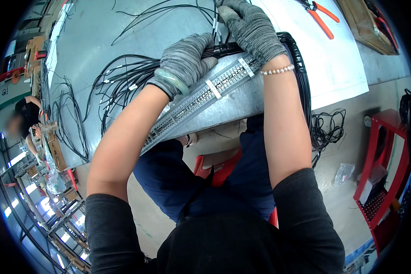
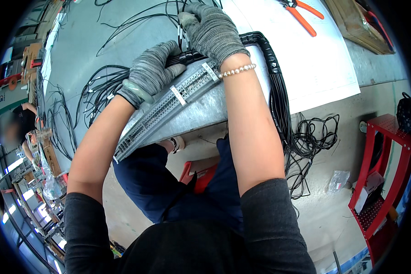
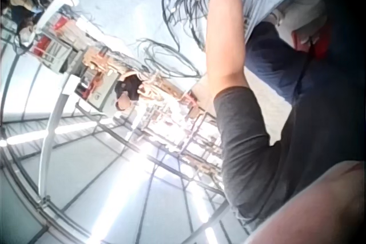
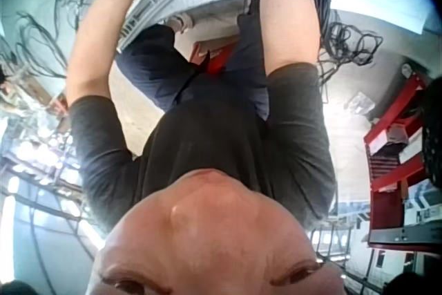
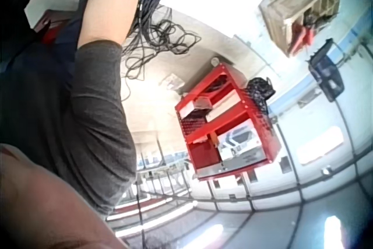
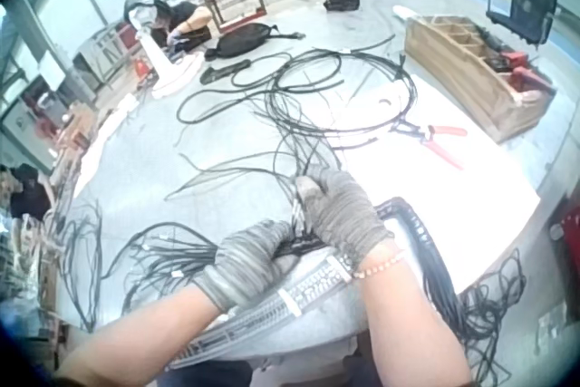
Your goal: The person gathers and arranges black cables on a metal workbench, aligning them in rows and securing them with white zip ties. The person repeatedly picks up bundles, straightens them, and fastens them to the bench surface.
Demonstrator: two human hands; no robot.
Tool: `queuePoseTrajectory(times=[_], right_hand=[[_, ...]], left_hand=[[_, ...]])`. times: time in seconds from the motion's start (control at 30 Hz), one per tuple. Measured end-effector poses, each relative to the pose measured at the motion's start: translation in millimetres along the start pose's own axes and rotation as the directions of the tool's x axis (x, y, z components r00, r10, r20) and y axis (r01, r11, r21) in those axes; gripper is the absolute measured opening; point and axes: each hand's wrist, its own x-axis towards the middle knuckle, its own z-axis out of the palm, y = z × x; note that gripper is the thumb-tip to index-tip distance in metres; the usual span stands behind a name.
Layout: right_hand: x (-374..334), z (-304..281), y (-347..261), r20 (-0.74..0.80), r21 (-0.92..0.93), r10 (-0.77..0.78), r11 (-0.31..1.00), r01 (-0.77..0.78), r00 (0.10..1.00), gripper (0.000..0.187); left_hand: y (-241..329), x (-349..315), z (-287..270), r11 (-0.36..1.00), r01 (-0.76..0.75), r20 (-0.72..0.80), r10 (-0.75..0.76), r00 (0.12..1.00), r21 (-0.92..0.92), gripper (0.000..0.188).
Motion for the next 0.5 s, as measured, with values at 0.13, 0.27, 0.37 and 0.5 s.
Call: queuePoseTrajectory(times=[0.13,0.27,0.37,0.5], right_hand=[[-12,-7,4,0.124,-0.304,-0.034,0.950,0.071,0.992,0.027],[-16,-11,11,0.322,-0.348,-0.115,0.909,0.230,0.940,0.030],[-16,-9,14,0.304,-0.399,-0.155,0.875,0.274,0.940,0.031],[-15,-8,15,0.309,-0.432,-0.132,0.863,0.262,0.942,0.029]], left_hand=[[-2,15,-19,0.958,0.216,0.303,-0.153,0.941,-0.188,0.044],[-12,23,-30,0.940,0.148,0.394,-0.016,0.919,-0.308,0.041],[-1,26,-36,0.981,0.109,0.408,-0.035,0.912,-0.159,0.036],[-2,22,-32,1.000,0.005,0.374,0.007,0.927,-0.031,0.044]])
